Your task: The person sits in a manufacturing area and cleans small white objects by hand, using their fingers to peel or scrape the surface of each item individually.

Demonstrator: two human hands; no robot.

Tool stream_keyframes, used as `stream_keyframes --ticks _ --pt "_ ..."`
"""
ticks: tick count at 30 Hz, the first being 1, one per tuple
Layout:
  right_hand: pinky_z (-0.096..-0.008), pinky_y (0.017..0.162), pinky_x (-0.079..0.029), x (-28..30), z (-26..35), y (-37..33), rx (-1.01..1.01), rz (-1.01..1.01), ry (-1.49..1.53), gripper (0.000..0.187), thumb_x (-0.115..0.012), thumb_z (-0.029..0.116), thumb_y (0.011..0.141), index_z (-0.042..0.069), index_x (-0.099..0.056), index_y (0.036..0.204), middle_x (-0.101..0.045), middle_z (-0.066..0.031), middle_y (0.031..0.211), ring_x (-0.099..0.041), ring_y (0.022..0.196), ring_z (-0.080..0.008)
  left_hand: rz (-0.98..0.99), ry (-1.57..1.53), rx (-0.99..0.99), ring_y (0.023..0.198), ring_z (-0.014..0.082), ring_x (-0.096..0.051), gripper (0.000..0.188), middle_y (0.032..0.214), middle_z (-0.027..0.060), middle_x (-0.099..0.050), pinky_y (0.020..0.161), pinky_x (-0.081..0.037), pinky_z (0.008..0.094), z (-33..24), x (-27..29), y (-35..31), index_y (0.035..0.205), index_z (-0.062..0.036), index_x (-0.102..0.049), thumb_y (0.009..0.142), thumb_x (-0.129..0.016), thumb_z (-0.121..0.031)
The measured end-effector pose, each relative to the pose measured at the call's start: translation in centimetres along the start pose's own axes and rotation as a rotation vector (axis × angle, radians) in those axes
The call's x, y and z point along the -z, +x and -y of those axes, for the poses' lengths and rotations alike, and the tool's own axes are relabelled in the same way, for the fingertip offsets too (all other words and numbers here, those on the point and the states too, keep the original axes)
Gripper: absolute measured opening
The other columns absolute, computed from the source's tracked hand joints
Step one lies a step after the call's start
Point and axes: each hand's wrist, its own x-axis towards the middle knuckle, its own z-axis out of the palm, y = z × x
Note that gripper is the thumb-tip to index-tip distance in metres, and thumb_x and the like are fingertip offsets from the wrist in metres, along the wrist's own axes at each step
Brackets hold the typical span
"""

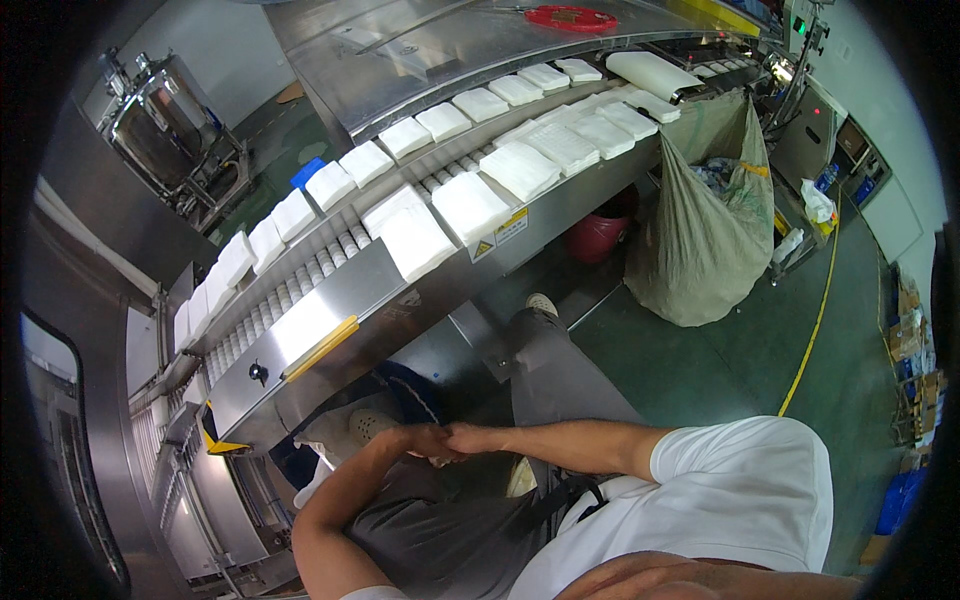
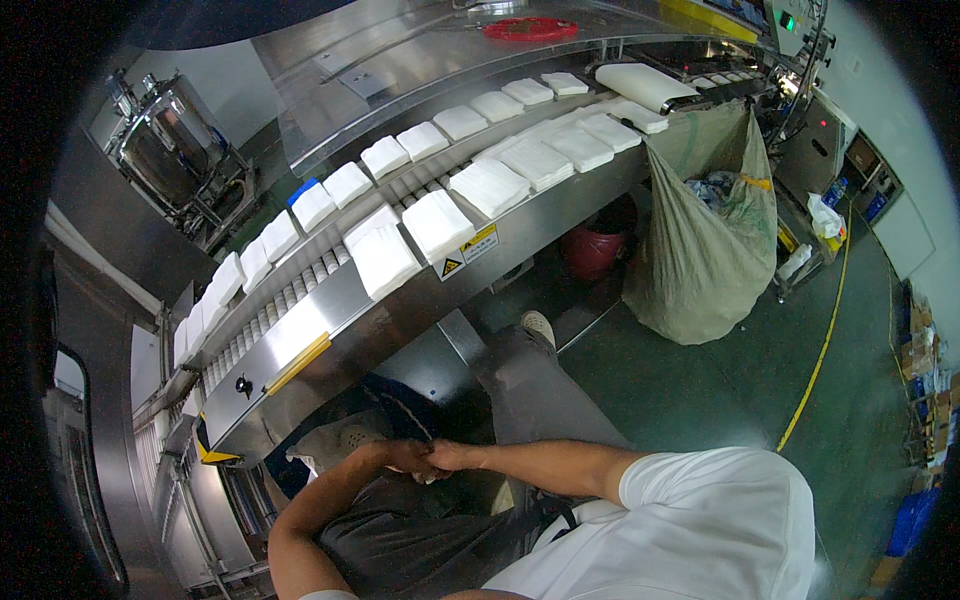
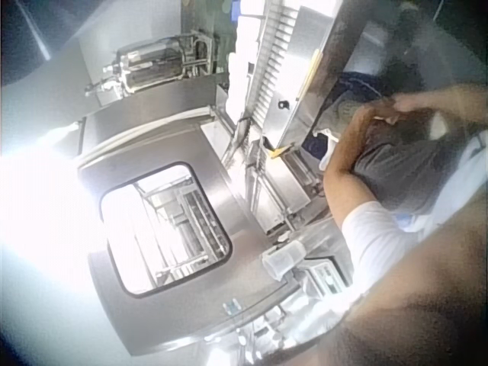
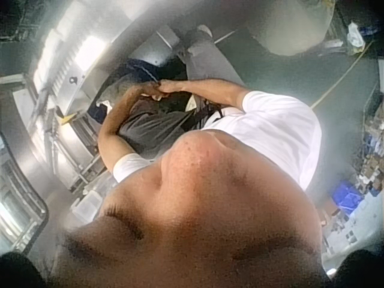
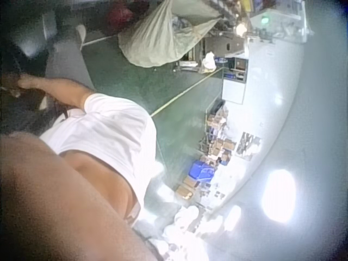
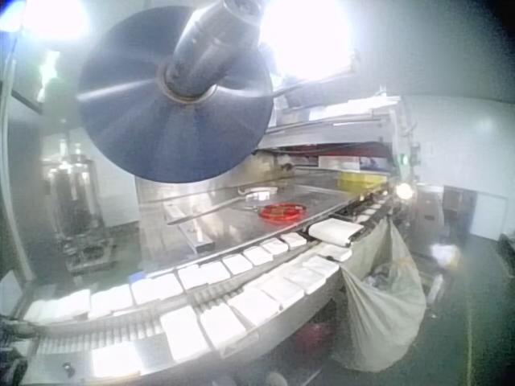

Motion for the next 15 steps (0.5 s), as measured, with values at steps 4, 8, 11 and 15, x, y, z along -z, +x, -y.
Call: stream_keyframes --ticks 4,8,11,15 --pt "-0.0366 0.071 -0.053 0.2 0.1 -0.5 -0.005 -0.005 0.016 0.042 -0.048 0.034 0.092 -0.001 -0.065 0.108 -0.069 -0.0183 0.091 -0.068 0.08 -0.0266 -0.017 0.03 0.016 0.086 0.0199 -0.064 0.066 0.092 0.0075 -0.07 0.076 -0.049 0.0321 -0.4 0.2 0.0 0.106 -0.0073 -0.067 0.077 -0.064 -0.067" --pt "-0.0368 0.069 -0.054 0.2 1.5 -1.2 -0.044 -0.005 -0.009 0.043 -0.048 0.035 0.092 -0.002 -0.065 0.106 -0.069 -0.0194 0.089 -0.068 0.079 -0.0277 0.008 -0.006 0.048 0.083 0.0182 -0.064 0.065 0.091 0.0063 -0.069 0.071 -0.049 0.0306 -0.5 0.1 -0.4 0.104 -0.0079 -0.068 0.077 -0.065 -0.066" --pt "-0.0368 0.067 -0.054 0.3 1.4 -1.2 -0.05 -0.018 -0.005 0.043 -0.048 0.035 0.093 -0.003 -0.066 0.103 -0.069 -0.0199 0.087 -0.068 0.076 -0.0279 0.006 -0.008 0.049 0.081 0.0171 -0.063 0.063 0.089 0.0056 -0.069 0.071 -0.049 0.0301 -1.2 0.3 -0.7 0.101 -0.0082 -0.068 0.077 -0.066 -0.066" --pt "-0.0369 0.066 -0.055 0.1 1.2 -1.1 0.016 -0.039 -0.014 0.044 -0.046 0.035 0.094 -0.004 -0.066 0.1 -0.069 -0.0186 0.085 -0.068 0.074 -0.027 -0.014 -0.029 0.01 0.08 0.017 -0.063 0.061 0.086 0.0048 -0.069 0.072 -0.048 0.03 -0.5 0.0 -0.3 0.097 -0.0085 -0.068 0.077 -0.066 -0.066"
